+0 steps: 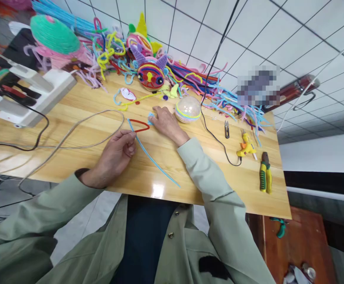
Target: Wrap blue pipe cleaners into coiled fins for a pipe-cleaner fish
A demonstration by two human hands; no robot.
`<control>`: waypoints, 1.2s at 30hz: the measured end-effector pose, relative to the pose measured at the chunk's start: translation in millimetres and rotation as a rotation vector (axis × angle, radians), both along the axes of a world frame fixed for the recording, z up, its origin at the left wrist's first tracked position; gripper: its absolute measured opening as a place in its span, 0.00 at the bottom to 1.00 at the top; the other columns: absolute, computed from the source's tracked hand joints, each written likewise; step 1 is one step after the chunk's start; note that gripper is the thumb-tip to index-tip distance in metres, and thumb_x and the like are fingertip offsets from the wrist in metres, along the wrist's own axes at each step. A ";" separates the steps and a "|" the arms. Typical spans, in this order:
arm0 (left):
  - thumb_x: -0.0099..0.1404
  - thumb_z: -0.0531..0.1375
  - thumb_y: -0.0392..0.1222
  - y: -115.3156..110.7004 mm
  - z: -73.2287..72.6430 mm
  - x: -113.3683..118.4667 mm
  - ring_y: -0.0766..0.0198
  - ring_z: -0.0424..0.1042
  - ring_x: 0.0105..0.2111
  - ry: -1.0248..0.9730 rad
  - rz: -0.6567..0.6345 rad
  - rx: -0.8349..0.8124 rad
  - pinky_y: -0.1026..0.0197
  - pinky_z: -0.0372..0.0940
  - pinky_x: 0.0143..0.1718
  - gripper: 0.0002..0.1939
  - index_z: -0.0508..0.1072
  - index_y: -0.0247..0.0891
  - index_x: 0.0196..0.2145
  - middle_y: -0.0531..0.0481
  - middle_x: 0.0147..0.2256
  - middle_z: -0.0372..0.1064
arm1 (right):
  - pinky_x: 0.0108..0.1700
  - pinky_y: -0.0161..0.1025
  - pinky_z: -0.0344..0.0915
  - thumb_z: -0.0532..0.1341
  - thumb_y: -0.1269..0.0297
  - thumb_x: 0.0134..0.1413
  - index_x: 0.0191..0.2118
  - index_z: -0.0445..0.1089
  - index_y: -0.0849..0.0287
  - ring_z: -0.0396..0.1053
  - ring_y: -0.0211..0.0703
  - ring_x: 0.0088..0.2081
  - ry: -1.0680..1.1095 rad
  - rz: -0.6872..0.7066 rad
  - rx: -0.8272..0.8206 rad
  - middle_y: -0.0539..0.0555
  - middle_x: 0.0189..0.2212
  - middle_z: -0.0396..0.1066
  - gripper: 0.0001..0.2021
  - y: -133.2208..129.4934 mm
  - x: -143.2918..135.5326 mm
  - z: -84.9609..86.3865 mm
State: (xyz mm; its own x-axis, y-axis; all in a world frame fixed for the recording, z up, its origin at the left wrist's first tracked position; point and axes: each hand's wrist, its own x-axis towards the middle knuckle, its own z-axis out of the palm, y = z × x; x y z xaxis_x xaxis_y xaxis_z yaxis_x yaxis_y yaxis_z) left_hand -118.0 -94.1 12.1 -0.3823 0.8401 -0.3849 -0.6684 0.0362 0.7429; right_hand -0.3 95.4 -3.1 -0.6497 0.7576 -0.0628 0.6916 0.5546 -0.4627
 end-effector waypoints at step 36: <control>0.51 0.82 0.49 14.0 21.5 15.9 0.64 0.75 0.32 0.243 -0.516 0.001 0.59 0.69 0.39 0.16 0.83 0.40 0.29 0.51 0.32 0.79 | 0.32 0.35 0.72 0.74 0.41 0.64 0.55 0.74 0.53 0.74 0.35 0.29 0.815 -0.021 -0.525 0.48 0.35 0.79 0.26 -72.1 117.5 31.8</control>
